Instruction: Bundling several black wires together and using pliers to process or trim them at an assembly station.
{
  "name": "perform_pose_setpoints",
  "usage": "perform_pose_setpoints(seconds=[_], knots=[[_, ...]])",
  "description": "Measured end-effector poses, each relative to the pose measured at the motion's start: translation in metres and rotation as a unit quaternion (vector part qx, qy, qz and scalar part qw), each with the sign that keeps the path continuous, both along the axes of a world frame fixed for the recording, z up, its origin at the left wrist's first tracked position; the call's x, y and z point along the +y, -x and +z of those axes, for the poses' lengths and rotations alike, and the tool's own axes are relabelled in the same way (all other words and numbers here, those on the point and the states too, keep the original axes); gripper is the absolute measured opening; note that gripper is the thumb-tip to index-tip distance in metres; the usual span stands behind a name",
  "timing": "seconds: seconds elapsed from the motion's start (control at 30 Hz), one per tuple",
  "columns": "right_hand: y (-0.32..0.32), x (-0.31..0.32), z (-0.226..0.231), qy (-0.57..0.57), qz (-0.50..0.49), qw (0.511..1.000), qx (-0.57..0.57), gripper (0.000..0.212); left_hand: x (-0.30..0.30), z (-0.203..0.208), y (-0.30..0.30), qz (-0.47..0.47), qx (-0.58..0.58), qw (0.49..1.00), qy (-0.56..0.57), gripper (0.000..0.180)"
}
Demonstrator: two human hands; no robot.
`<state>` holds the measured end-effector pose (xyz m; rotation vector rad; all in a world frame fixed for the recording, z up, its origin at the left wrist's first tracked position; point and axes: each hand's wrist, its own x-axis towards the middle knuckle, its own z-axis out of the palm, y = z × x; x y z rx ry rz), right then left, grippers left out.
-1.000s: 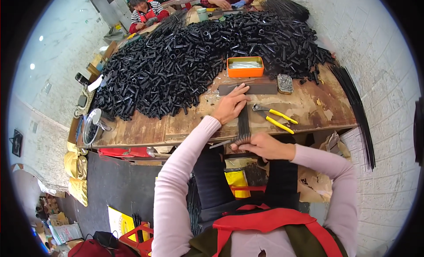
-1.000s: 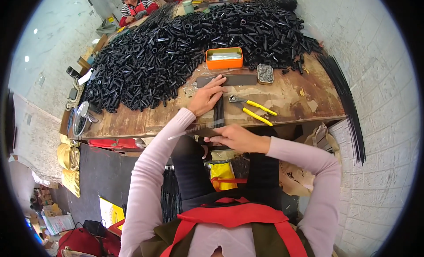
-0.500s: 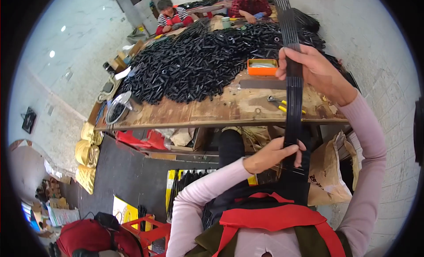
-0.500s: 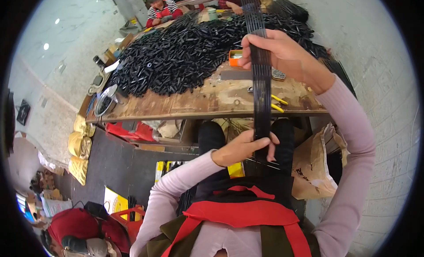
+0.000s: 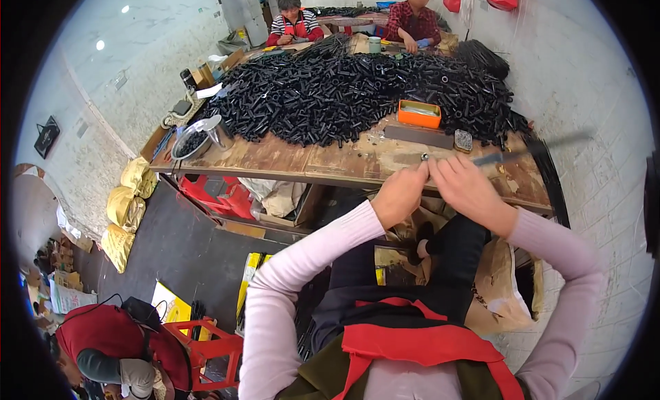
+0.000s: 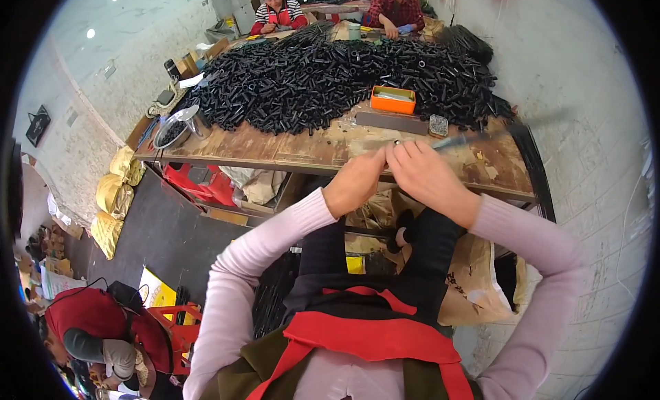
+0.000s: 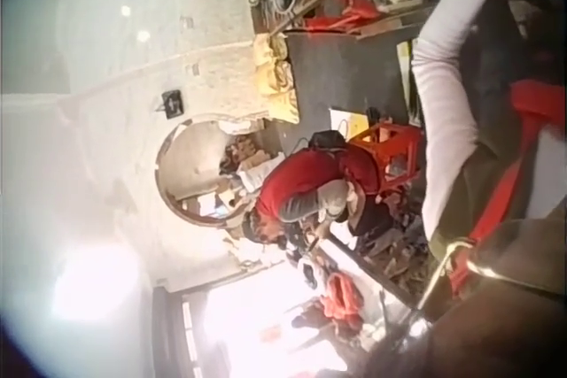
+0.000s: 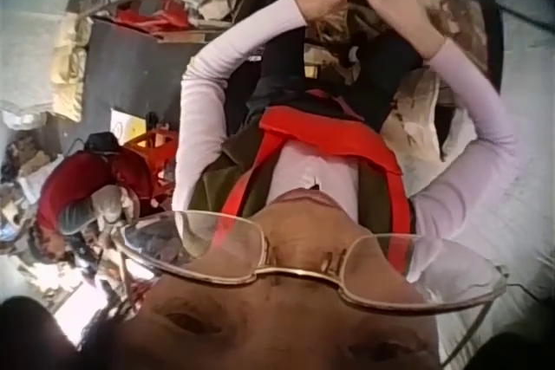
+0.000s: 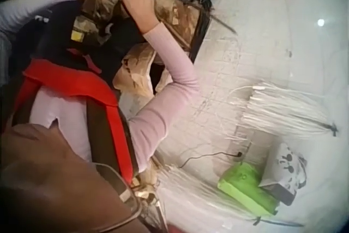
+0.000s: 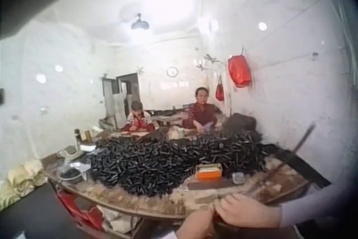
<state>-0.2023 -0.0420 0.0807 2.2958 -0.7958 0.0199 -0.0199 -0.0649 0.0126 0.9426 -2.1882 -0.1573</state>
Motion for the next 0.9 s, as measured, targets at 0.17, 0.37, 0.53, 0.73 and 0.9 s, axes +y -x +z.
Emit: perform_pose_setpoints(seconds=[0.17, 0.37, 0.53, 0.73, 0.9], knots=[[-0.012, -0.037, -0.017, -0.320, -0.061, 0.911, -0.253, 0.023, 0.005, 0.035, 0.004, 0.184, -0.295, 0.914, 0.208, 0.028], [-0.012, -0.083, 0.010, -0.415, 0.121, 0.624, -0.651, 0.040, 0.022, 0.050, -0.015, 0.091, -0.056, 0.984, 0.142, 0.027], [-0.022, -0.064, -0.055, -0.460, 0.151, 0.328, -0.811, 0.029, -0.004, -0.068, 0.007, -0.116, 0.227, 0.927, -0.275, 0.042], [-0.050, -0.015, -0.179, -0.439, -0.002, 0.351, -0.827, 0.032, 0.019, -0.189, 0.020, -0.130, 0.200, 0.847, -0.475, 0.053], [-0.054, 0.038, -0.244, -0.501, -0.015, 0.266, -0.823, 0.026, 0.091, -0.266, -0.005, -0.148, 0.092, 0.798, -0.577, 0.047]])
